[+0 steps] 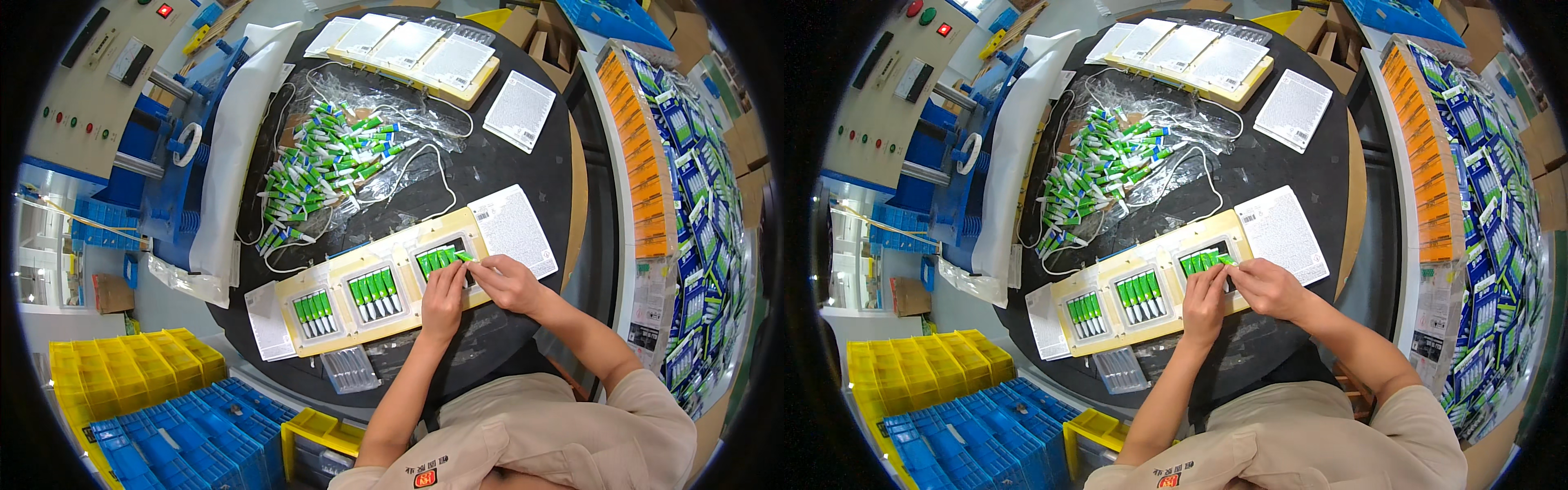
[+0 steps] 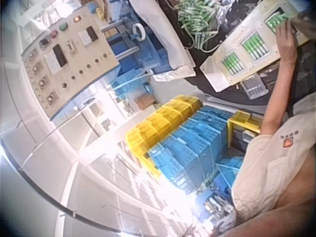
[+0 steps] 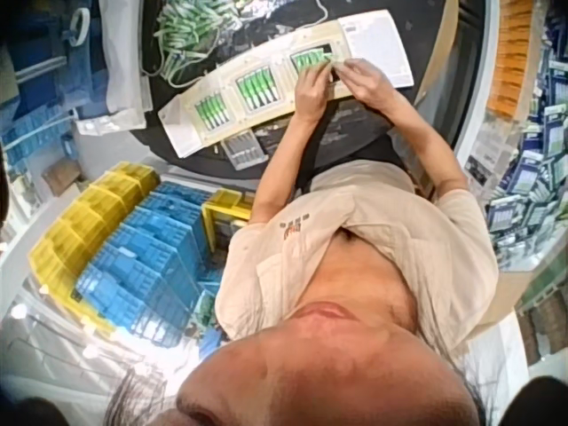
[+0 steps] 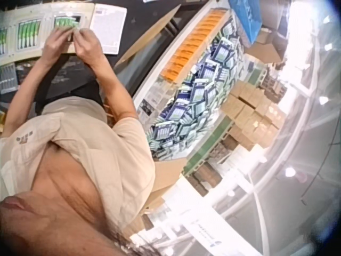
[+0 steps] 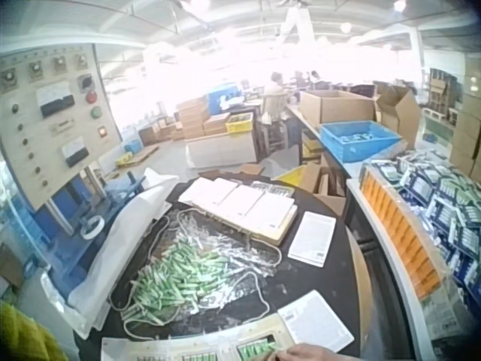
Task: The person places green cylindrical batteries into a yellow tray with multiple slots, then covers the tray with white paper sheets. The person repeats this process multiple times, handling batteries and paper sheets by hand.
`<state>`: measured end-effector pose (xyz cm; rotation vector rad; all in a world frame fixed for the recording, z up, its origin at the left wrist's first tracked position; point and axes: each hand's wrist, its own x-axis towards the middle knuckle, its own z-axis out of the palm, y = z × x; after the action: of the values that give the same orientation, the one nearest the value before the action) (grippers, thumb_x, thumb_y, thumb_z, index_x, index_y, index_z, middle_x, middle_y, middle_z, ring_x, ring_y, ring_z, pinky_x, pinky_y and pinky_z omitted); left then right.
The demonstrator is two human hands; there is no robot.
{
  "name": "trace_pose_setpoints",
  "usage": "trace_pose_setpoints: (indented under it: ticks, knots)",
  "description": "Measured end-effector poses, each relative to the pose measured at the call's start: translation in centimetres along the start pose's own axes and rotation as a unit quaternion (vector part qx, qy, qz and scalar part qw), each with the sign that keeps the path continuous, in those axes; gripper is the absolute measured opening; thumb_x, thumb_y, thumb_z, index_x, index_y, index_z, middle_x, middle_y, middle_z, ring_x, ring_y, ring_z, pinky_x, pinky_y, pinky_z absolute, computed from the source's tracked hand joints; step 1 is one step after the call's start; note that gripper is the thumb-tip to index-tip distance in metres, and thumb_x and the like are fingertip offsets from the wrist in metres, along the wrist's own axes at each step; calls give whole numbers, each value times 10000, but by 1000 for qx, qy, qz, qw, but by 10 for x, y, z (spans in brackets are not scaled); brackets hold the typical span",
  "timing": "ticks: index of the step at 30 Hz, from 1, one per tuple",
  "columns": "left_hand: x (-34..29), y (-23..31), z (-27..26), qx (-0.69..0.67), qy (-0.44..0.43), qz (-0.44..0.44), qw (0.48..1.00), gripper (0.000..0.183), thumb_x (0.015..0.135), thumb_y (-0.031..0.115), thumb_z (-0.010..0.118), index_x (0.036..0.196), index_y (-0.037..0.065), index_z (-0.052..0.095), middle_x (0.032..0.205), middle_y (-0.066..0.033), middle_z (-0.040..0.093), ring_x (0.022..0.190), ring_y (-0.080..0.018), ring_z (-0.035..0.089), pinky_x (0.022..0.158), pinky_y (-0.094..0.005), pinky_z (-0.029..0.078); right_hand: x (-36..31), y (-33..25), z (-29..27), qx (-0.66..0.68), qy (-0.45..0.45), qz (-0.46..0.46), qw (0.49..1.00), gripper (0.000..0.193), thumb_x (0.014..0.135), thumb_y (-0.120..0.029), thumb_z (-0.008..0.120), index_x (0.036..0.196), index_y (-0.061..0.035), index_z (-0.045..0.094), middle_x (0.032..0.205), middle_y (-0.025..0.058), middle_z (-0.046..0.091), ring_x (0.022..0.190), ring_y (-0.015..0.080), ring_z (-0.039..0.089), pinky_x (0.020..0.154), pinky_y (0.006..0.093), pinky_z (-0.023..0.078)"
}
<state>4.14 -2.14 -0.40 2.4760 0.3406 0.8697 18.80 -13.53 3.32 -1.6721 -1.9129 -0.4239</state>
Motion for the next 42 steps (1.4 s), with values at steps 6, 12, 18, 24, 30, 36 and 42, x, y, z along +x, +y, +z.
trace_pose_setpoints:
  ticks: [6, 12, 18, 24, 30, 36, 42]
  knots:
    - [-12, -1, -2, 18, 5, 24, 1000, 389, 798, 4, 679, 1182, -58, 679, 1222, -150, 680, 1031, -319, 648, 909, -422, 529, -2, 7, 2, -5, -15, -1, 1000, 342, 666, -21, 683, 972, 129, 714, 1071, 158, 697, 933, 276, 666, 796, 351, 572]
    - [-13, 2, -6, 78, -15, -3, 997, 365, 886, 140, 718, 1209, -25, 676, 1247, -130, 682, 1130, -261, 640, 1083, -476, 430, -5, 7, 17, 10, -80, -49, 996, 299, 718, -56, 669, 966, 104, 717, 1112, 175, 685, 1007, 288, 652, 845, 374, 565]
    - [-20, 6, -18, 84, -53, -31, 995, 456, 883, 216, 758, 1276, 12, 651, 1335, -142, 651, 1267, -284, 601, 1177, -532, 329, -8, 7, 18, 87, -79, 42, 992, 339, 779, -69, 654, 1082, 80, 684, 1176, 181, 681, 1141, 317, 637, 950, 409, 546]
    - [-21, 4, -13, 141, -91, -22, 986, 486, 935, 278, 711, 1338, 21, 623, 1398, -124, 618, 1351, -273, 541, 1208, -569, 260, -7, -4, 21, 74, -52, 128, 988, 303, 833, -50, 674, 1119, 49, 684, 1229, 158, 667, 1179, 313, 618, 1035, 446, 497]
    - [-29, 5, -32, 137, -125, -30, 982, 499, 955, 297, 681, 1374, 40, 591, 1468, -111, 561, 1400, -251, 486, 1208, -586, 253, -5, -2, -20, 23, -90, 165, 982, 320, 841, -93, 703, 1145, 6, 684, 1283, 131, 646, 1243, 291, 577, 1137, 488, 403]
    - [-100, -18, -124, 210, -2, -171, 963, 344, 914, 135, 709, 1246, 62, 654, 1290, -111, 654, 1249, -292, 588, 1186, -533, 306, -57, 18, -55, 13, -313, 215, 925, 764, 819, -218, 774, 1435, 90, 443, 1532, 282, 416, 1477, 381, 358, 1204, 505, 328]
    - [-182, -89, -249, 351, 44, -326, 877, 568, 940, 268, 689, 1414, 12, 507, 1494, -162, 509, 1383, -320, 476, 1177, -565, 306, -101, 43, -30, -59, -320, 84, 942, 556, 882, 1, 598, 1405, 129, 458, 1501, 302, 458, 1424, 412, 439, 1175, 442, 390]
